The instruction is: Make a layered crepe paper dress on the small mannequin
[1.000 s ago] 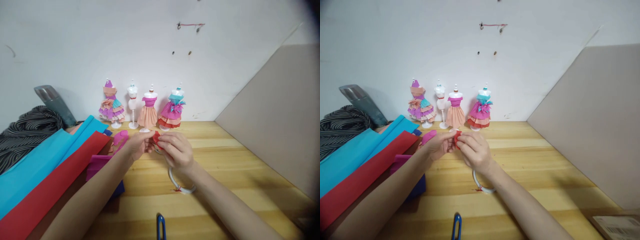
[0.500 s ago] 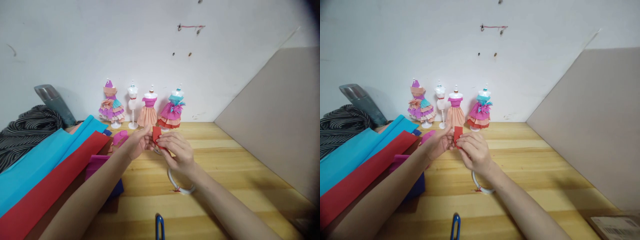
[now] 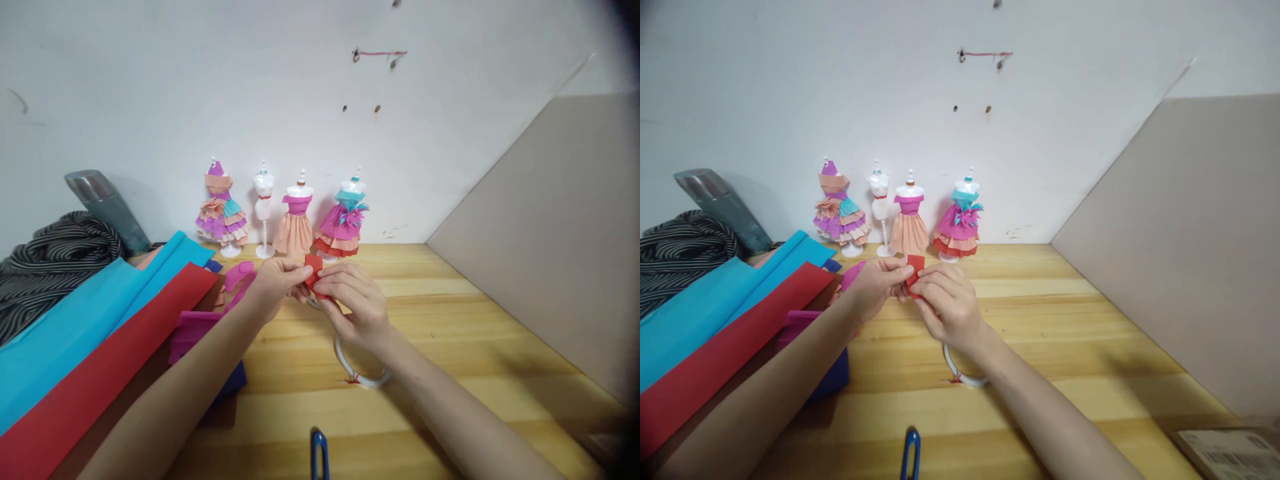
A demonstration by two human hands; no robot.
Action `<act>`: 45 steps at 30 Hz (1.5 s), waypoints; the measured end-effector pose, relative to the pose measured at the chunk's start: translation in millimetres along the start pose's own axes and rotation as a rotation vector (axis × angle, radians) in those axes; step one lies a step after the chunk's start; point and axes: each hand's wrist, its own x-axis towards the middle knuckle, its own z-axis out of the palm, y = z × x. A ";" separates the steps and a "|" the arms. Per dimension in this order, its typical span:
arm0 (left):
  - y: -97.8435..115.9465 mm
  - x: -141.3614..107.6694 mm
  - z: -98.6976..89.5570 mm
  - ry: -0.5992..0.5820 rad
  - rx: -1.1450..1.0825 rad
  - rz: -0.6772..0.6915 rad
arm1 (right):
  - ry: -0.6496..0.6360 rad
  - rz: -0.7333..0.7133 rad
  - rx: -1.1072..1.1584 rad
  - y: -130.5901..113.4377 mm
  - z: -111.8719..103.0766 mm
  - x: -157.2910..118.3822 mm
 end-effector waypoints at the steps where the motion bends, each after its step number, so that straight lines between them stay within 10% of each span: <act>1: 0.8 -0.6 1.2 0.010 0.020 0.012 | -0.007 0.030 0.006 0.1 -0.5 0.1; 9: 7.7 -7.1 9.2 0.008 0.269 0.084 | -0.006 0.403 0.090 2.4 -5.7 0.9; 18: -2.7 -4.3 1.5 -0.089 0.410 0.150 | -0.020 0.355 0.053 8.5 -9.8 3.2; 33: 6.1 -6.5 -0.9 -0.173 0.569 0.117 | -0.048 0.961 0.827 9.9 -9.5 4.8; 45: 13.2 -7.0 -6.1 -0.275 0.635 0.094 | -0.037 1.057 0.959 9.9 -7.0 2.2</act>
